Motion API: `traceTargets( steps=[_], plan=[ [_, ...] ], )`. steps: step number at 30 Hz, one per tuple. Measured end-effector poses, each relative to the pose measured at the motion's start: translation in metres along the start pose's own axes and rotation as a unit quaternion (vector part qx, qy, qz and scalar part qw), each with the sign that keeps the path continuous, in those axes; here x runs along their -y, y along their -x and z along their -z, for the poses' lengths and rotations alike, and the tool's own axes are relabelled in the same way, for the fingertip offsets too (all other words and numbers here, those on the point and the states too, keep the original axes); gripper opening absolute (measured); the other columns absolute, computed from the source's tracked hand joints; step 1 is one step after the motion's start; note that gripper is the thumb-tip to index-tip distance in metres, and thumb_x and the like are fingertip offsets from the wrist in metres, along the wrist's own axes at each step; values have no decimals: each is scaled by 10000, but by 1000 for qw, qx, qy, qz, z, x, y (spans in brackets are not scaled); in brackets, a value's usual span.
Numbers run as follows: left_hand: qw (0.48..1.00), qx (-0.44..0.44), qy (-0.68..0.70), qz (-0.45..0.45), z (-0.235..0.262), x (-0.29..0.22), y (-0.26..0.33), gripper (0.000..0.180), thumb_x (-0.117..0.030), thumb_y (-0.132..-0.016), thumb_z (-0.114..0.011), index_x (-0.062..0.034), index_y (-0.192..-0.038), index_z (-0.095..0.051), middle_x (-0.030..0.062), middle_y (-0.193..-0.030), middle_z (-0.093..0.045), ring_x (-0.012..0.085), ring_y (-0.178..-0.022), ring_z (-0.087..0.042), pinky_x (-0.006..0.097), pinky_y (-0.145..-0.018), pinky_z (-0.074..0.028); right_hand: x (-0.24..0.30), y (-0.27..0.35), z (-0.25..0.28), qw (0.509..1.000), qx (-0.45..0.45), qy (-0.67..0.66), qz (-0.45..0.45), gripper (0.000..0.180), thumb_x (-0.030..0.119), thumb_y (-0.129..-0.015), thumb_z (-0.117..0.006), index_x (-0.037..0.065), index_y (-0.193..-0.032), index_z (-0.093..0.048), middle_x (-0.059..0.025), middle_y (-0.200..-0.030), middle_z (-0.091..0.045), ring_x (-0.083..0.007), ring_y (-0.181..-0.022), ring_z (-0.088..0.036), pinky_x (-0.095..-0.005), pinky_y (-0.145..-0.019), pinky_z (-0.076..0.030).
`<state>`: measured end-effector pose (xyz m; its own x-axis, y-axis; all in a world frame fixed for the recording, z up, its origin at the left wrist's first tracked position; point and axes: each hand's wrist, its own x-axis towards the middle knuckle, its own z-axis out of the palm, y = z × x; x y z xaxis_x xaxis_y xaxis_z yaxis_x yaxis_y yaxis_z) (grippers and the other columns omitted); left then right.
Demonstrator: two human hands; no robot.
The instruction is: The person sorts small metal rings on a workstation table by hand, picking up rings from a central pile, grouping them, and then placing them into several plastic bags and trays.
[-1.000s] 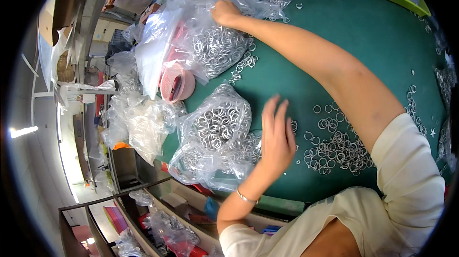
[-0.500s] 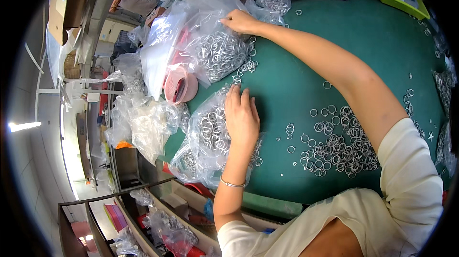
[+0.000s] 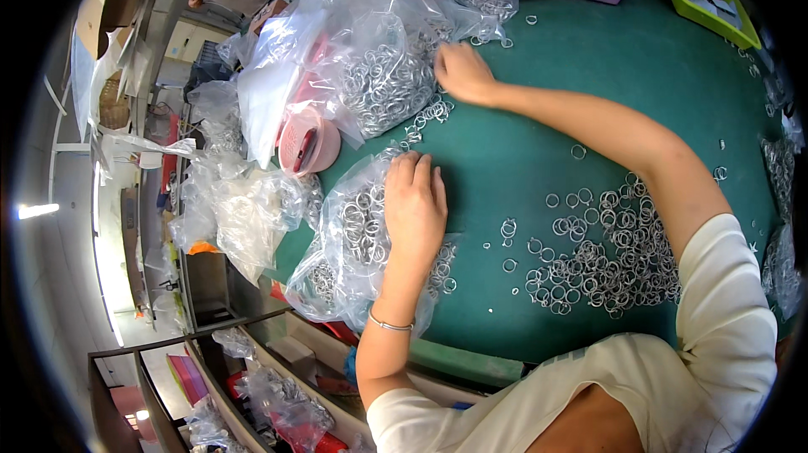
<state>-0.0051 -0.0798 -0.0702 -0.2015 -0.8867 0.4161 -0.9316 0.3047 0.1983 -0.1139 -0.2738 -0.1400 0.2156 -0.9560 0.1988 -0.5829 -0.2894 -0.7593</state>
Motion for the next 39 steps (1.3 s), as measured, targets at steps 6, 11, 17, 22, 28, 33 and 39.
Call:
traceTargets(
  steps=[6, 11, 17, 22, 28, 33, 39],
  plan=[
    [1000, -19, 2, -23, -1, 2, -9, 146, -10, -766, -589, 44, -902, -592, 177, -911, -570, 342, -864, -544, 400, -788, -439, -39, 72, -17, 951, 46, 178, 249, 394, 264, -838, -568, -12, -1107, -489, -185, -1243, -435, -360, -1212, -366, -442, -993, -327],
    [999, -19, 16, -39, 6, 18, -5, 115, -9, -758, -586, 47, -858, -594, 163, -778, -549, 321, -765, -537, 395, -713, -435, -12, 90, -4, 951, 154, 4, 270, 419, 264, -804, -620, -4, -1100, -492, -163, -1232, -461, -325, -1200, -398, -446, -961, -352],
    [998, -17, 47, -36, 9, 14, -17, 98, 8, -740, -594, 32, -834, -606, 151, -735, -554, 321, -734, -544, 394, -698, -442, -14, 40, -28, 873, 175, 64, 450, 504, 393, -839, -543, 49, -1204, -493, -147, -1227, -487, -306, -1182, -419, -472, -1021, -278],
    [998, -33, 58, -16, 13, 25, -4, 98, 21, -733, -600, 23, -830, -614, 153, -708, -552, 324, -722, -548, 393, -708, -451, -33, 86, -2, 836, 264, 5, 480, 424, 348, -836, -563, 47, -1133, -539, -154, -1187, -511, -300, -1145, -454, -478, -1016, -291],
    [995, -47, 89, -22, 12, 22, -7, 104, 23, -751, -601, 19, -853, -620, 156, -699, -567, 318, -676, -570, 389, -737, -465, -6, 89, 8, 869, 315, -101, 367, 392, 277, -849, -561, 37, -1155, -504, -164, -1197, -507, -318, -1179, -430, -463, -1034, -283],
    [986, -48, 146, 62, 12, 22, -9, 118, 23, -773, -597, 13, -886, -629, 158, -786, -628, 296, -716, -615, 351, -690, -484, 3, 52, -30, 890, 269, -29, 368, 400, 280, -889, -502, 23, -1194, -474, -168, -1248, -483, -317, -1251, -371, -433, -1044, -283],
    [979, -51, 158, 117, 20, 31, 0, 122, 21, -795, -586, 14, -903, -642, 140, -777, -639, 197, -648, -619, 267, -594, -477, 12, 89, 45, 807, 554, -57, 197, 406, 285, -916, -459, -2, -1202, -469, -177, -1271, -472, -305, -1240, -389, -398, -1028, -321]
  ],
)
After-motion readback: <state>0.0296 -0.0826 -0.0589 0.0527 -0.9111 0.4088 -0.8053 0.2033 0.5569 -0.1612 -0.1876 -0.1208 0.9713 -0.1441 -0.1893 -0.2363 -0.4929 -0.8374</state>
